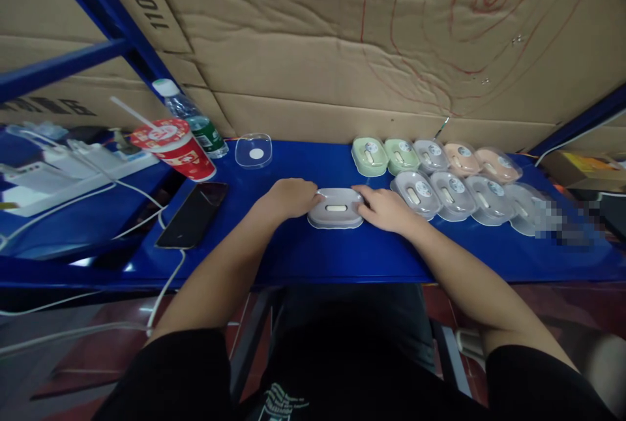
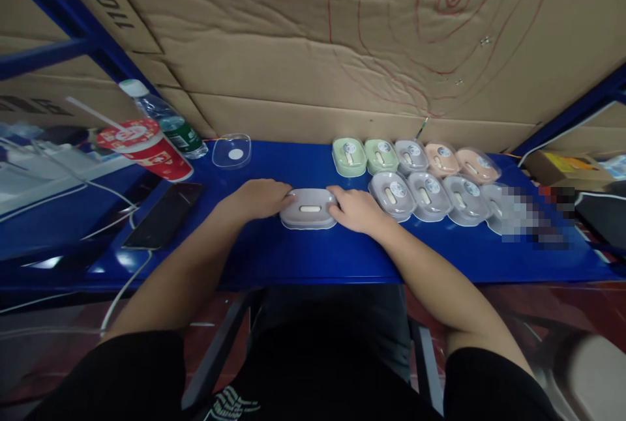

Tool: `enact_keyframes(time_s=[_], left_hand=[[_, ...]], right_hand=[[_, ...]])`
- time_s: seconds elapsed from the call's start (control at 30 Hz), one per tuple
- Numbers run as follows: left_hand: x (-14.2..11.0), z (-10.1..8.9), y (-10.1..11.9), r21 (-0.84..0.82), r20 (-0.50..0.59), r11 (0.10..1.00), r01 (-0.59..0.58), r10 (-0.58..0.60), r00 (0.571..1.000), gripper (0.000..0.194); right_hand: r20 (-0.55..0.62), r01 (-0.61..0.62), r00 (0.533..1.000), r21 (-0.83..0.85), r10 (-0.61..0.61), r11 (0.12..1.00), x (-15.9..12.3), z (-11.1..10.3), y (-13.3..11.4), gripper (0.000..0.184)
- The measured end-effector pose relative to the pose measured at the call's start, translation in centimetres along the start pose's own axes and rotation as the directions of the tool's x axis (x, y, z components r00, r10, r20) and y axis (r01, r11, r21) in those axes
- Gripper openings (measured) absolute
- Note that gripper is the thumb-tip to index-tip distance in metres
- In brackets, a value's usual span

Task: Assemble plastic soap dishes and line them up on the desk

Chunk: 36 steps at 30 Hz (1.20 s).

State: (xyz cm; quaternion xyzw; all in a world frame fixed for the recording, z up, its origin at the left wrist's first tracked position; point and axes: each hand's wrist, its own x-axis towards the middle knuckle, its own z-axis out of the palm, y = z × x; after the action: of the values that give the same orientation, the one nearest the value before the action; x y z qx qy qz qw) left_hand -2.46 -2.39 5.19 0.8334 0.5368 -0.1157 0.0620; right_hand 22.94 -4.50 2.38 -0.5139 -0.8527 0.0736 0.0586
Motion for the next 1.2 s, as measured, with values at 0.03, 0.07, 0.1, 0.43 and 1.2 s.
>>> enact_keyframes(time_s=[0.03, 0.07, 0.1, 0.43, 1.2], left_hand=[[0.4, 0.3, 0.1, -0.005, 0.007, 1.0, 0.007, -0.007, 1.0, 0.05], [0.8, 0.5, 0.1, -0.021, -0.001, 1.0, 0.015, -0.015, 1.0, 0.05], [1.1, 0.7, -0.1, -0.046, -0.023, 0.998, 0.03, -0.031, 0.999, 0.05], [2.6, 1.5, -8.8, -0.319, -0.252, 0.799, 0.51, -0.59, 0.767, 0.055], [1.5, -0.3, -2.9, -0.837, -0.223, 0.535, -0.118, -0.136, 0.965, 0.051]], right_hand=[[0.026, 0.002, 1.0, -0.012, -0.002, 1.0, 0.1, 0.1, 0.0, 0.057], [0.039, 0.001, 0.999, -0.016, 0.0, 1.0, 0.1, 0.2, 0.1, 0.058], [0.043, -0.001, 0.999, -0.011, 0.002, 1.0, 0.2, 0.3, 0.2, 0.06], [0.062, 0.072, 0.995, 0.069, -0.076, 0.995, 0.1, 0.1, 0.5, 0.107], [-0.374, 0.184, 0.924, 0.259, -0.077, 0.948, 1.3, 1.9, 0.7, 0.097]])
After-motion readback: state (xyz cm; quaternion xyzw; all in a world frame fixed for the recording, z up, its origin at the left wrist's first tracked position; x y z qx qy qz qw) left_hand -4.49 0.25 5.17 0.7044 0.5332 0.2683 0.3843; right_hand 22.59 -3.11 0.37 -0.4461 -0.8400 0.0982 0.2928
